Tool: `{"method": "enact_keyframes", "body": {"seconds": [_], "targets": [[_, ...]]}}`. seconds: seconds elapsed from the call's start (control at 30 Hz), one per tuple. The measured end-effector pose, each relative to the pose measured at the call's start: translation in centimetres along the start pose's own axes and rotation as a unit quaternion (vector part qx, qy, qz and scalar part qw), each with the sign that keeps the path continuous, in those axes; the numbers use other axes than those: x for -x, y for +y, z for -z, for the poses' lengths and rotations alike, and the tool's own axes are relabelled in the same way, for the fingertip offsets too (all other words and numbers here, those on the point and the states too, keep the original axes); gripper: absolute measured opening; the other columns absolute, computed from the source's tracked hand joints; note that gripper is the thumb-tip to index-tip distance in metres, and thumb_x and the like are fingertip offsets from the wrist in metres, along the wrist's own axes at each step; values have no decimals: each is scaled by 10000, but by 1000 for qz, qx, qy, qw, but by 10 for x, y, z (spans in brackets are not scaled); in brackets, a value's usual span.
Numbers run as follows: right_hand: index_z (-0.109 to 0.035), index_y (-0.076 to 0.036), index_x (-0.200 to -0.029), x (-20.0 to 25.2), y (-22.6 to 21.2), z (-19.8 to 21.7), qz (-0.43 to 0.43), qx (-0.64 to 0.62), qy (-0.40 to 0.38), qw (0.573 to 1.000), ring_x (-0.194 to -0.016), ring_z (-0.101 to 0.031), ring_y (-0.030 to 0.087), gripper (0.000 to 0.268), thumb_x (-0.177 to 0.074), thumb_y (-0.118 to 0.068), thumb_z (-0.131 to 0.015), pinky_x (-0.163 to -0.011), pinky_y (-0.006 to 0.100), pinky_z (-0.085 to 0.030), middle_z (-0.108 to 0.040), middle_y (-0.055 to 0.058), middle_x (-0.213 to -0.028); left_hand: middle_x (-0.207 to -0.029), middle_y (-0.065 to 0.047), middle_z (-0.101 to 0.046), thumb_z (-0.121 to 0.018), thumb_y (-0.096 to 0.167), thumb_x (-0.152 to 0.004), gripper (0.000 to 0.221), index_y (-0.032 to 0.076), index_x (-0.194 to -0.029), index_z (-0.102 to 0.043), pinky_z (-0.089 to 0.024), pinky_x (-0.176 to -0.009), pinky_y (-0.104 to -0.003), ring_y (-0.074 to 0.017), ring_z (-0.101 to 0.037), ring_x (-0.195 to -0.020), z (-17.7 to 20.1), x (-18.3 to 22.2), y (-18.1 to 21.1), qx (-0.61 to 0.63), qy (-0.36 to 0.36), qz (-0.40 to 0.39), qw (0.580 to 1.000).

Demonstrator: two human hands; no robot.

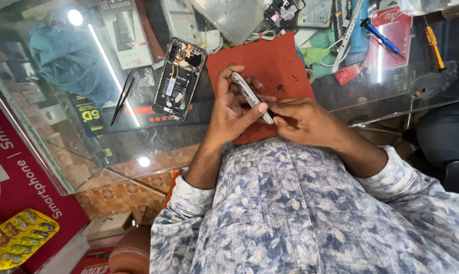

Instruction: The person disassembles a white feature phone using a blue screwdriver and a black prying tool. They remove the back cover, battery, and keypad, then place the components on a red mat on a glass workbench.

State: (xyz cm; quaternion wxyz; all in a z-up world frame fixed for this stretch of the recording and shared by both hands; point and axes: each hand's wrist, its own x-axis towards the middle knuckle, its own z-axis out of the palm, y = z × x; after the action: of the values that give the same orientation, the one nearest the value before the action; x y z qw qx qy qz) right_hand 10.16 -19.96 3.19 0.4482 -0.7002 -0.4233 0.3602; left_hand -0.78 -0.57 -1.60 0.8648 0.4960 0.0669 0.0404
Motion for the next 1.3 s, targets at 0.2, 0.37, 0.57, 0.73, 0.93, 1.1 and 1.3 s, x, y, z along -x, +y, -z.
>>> {"method": "enact_keyframes", "body": {"seconds": [0.2, 0.37, 0.57, 0.73, 0.93, 1.1, 1.3], "targets": [[-542, -12, -1442, -1, 4, -8, -12, 38, 0, 999, -621, -621, 172, 645, -813, 16, -682, -547, 315, -491, -624, 125, -825, -1272, -111, -505, -741, -33, -978, 716, 164, -1478, -267, -622, -914, -317, -171, -635, -1140, -1, 1, -1, -41, -30, 1, 999], [-567, 29, -1408, 4, 10, -13, 6, 46, 19, 999, -635, -667, 179, 603, -813, 16, -665, -540, 322, -519, -667, 155, -870, -1259, -102, -499, -751, 0, -975, 688, 137, -1448, -270, -603, -831, -270, -135, -586, -1106, -4, 4, 6, -88, -40, 20, 995], [-670, 15, -1202, 9, 14, -15, 18, 62, 73, 995, -591, -665, 168, 325, -877, 4, -684, -541, 322, -513, -656, 103, -736, -1310, -118, -507, -718, -41, -947, 708, 116, -1451, -246, -570, -860, -255, -134, -580, -1124, -12, 3, 16, -143, -70, 1, 987], [-658, 18, -1210, 4, -1, -6, 14, 78, 116, 990, -596, -691, 170, 301, -918, -18, -719, -542, 307, -524, -700, 120, -799, -1340, -160, -534, -711, -61, -907, 752, 71, -1490, -255, -551, -948, -355, -183, -606, -1146, -21, 2, 25, -248, -88, -42, 964], [-467, 8, -1502, -6, -24, 2, 76, 108, 135, 982, -728, -719, 235, 653, -892, -13, -698, -634, 339, -572, -717, 192, -995, -1217, -174, -645, -750, 28, -874, 840, 64, -1543, -243, -593, -950, -379, -270, -735, -1115, -28, 3, 30, -350, -50, -37, 935], [-461, -47, -1546, -4, -34, 3, 62, 125, 121, 983, -675, -706, 224, 689, -896, 17, -682, -613, 354, -562, -732, 160, -933, -1371, -202, -627, -751, 48, -894, 1014, 30, -1620, -44, -590, -1006, -375, -297, -724, -1175, -32, 0, 39, -317, -51, -35, 946], [-499, -57, -1526, -3, -32, 4, 61, 147, 129, 979, -606, -679, 224, 663, -900, 34, -699, -583, 373, -533, -695, 120, -783, -1428, -208, -620, -733, 22, -860, 1021, 33, -1612, -43, -578, -1056, -390, -310, -717, -1232, -36, -1, 39, -304, -63, -29, 950]]}}
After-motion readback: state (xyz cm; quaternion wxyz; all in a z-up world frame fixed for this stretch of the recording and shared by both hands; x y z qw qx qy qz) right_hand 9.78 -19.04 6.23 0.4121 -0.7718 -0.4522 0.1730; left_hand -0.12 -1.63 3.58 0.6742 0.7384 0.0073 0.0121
